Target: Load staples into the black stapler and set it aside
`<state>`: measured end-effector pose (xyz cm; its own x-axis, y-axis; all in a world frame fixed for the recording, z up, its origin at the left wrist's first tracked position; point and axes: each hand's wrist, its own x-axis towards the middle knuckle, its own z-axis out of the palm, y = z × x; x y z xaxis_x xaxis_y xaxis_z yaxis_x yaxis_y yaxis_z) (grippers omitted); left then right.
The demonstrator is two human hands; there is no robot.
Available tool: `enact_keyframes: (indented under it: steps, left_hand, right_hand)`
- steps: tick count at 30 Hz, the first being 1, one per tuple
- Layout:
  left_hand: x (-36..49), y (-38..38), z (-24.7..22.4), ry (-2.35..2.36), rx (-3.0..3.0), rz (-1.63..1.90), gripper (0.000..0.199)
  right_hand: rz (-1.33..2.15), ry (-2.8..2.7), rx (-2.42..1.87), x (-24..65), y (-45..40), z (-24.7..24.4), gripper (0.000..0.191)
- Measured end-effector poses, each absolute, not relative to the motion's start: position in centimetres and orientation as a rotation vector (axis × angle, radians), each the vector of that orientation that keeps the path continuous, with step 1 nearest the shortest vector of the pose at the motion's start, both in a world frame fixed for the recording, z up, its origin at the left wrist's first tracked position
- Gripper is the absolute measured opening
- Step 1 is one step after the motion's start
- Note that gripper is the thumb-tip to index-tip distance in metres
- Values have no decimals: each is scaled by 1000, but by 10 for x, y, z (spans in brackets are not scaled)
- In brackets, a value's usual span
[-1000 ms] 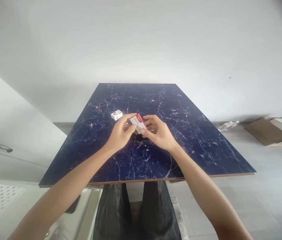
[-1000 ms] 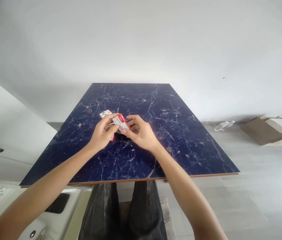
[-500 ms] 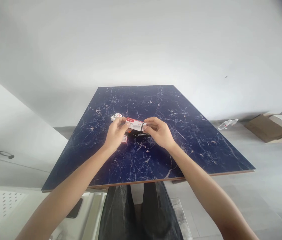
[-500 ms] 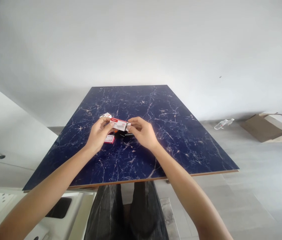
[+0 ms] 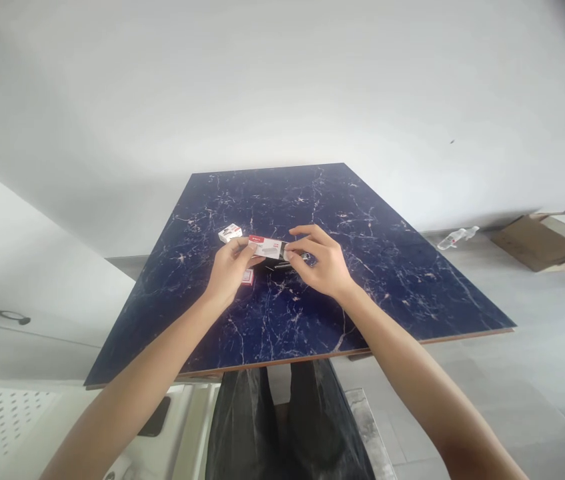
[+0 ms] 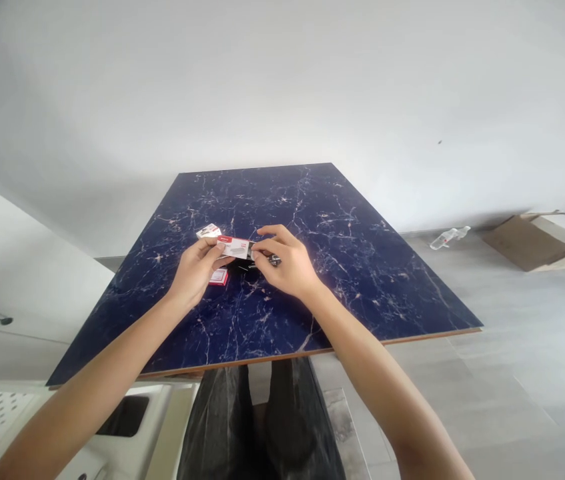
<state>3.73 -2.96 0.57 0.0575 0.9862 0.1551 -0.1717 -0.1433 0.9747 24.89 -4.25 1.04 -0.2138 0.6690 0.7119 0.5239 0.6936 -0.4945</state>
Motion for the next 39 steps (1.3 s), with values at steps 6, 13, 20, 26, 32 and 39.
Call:
enact_keyframes:
  steps: [6,13,20,26,32,39]
  left_hand:
    - [40,-31,2,991,1226,1385,21]
    - [44,-36,4,986,1327,1479,24]
    - [40,-36,7,930,1338,1466,33]
    - [40,-38,9,907,1376,1423,26]
    - [42,-38,7,892,1393,1422,27]
    - [40,-36,6,931,1404,1461,30]
  right_hand:
    - [62,-1945,-1003,248,-40,6,19]
    - [48,-1980,-1025,248,-45,13,16]
    - [273,-1948,-967,251,-47,18,18]
    - [212,-1931,-995,251,-45,16,22]
    - [324,-1917,-999,252,-43,17,9]
    - [292,-1983,-1004,254,-40,16,10]
